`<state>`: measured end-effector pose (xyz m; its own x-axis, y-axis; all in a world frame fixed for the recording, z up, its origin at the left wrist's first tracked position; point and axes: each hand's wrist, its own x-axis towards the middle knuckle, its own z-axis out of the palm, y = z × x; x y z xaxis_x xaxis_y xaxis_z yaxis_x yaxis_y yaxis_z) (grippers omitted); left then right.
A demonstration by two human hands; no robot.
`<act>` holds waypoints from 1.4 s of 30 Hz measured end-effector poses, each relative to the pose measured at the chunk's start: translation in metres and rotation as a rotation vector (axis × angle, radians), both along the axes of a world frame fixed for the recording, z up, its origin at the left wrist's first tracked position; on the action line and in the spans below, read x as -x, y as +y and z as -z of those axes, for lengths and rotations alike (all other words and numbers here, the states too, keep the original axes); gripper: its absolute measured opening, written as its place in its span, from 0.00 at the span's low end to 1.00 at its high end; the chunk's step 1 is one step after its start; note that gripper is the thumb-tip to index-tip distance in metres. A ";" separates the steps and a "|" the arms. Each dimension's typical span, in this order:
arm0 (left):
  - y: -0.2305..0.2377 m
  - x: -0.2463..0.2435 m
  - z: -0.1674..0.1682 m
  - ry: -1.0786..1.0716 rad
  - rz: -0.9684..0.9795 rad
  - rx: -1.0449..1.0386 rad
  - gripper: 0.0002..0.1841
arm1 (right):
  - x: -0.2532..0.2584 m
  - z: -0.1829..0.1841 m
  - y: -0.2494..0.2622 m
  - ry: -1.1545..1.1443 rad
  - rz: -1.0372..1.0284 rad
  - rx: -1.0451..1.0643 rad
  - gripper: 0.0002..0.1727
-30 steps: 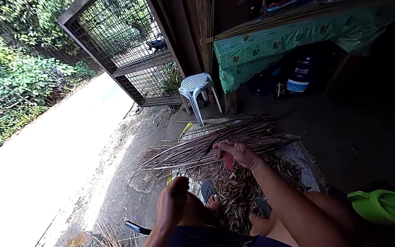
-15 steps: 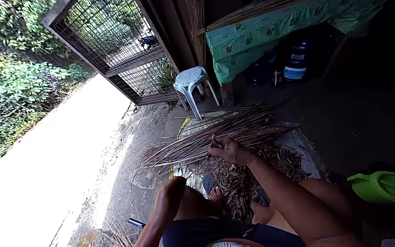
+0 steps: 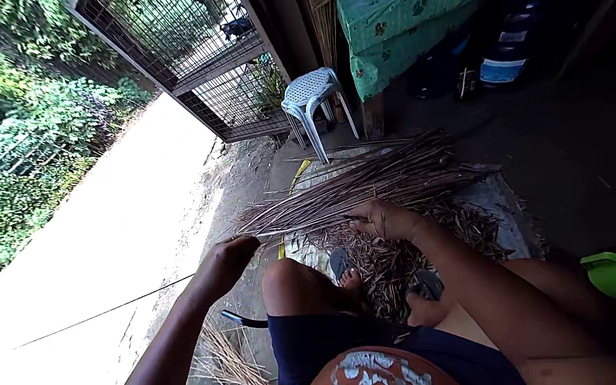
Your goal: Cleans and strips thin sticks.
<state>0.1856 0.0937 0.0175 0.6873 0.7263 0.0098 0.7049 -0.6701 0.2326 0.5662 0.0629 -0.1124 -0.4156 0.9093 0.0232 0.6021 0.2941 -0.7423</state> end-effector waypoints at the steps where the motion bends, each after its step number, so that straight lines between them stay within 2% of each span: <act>1: -0.002 -0.001 0.002 0.002 0.001 0.001 0.14 | -0.001 0.003 0.002 -0.059 0.013 0.053 0.16; 4: -0.003 0.008 0.009 -0.003 -0.063 -0.025 0.14 | -0.007 0.015 0.007 -0.280 0.082 0.247 0.17; 6: -0.006 0.016 0.011 -0.022 -0.129 -0.048 0.12 | -0.011 0.029 0.007 -0.290 0.164 0.323 0.18; 8: -0.013 0.014 0.015 -0.073 -0.164 -0.033 0.12 | -0.009 0.027 0.009 -0.142 0.226 0.371 0.23; 10: -0.021 0.006 0.023 -0.144 -0.175 0.006 0.11 | 0.000 0.010 0.008 0.136 0.261 0.371 0.25; 13: -0.032 -0.007 0.038 -0.225 -0.165 0.071 0.12 | 0.022 -0.009 0.000 0.808 0.260 0.388 0.18; 14: -0.036 -0.013 0.043 -0.239 -0.158 0.092 0.11 | 0.027 -0.012 -0.003 0.958 0.236 0.385 0.16; 15: -0.039 -0.018 0.047 -0.251 -0.151 0.107 0.11 | 0.030 -0.014 -0.005 1.028 0.222 0.360 0.13; 17: -0.042 -0.031 0.051 -0.268 -0.137 0.133 0.10 | 0.033 -0.014 -0.007 1.024 0.225 0.283 0.06; 22: -0.039 -0.073 0.057 -0.457 -0.065 0.297 0.12 | 0.043 -0.021 -0.011 1.032 0.175 0.265 0.06; 25: -0.037 -0.094 0.059 -0.511 -0.045 0.322 0.11 | 0.050 -0.033 -0.017 0.943 0.071 0.285 0.06; 29: -0.032 -0.099 0.056 -0.529 -0.119 0.329 0.12 | 0.031 -0.037 -0.015 0.687 0.233 0.270 0.21; 31: -0.030 -0.097 0.052 -0.578 -0.173 0.391 0.11 | 0.018 -0.038 -0.013 0.601 0.326 0.220 0.19; 33: -0.029 -0.096 0.049 -0.630 -0.217 0.454 0.11 | 0.013 -0.039 -0.011 0.556 0.400 0.146 0.10; 35: -0.028 -0.095 0.048 -0.688 -0.233 0.523 0.11 | 0.015 -0.035 -0.008 0.512 0.467 0.050 0.12; 37: -0.027 -0.095 0.049 -0.774 -0.230 0.633 0.13 | 0.015 -0.025 -0.004 0.374 0.461 0.020 0.15; 40: -0.026 -0.094 0.051 -0.847 -0.230 0.743 0.14 | 0.006 0.005 0.005 -0.042 0.386 0.260 0.25; 42: -0.026 -0.094 0.050 -0.873 -0.227 0.740 0.13 | 0.006 0.023 0.009 -0.194 0.390 0.437 0.26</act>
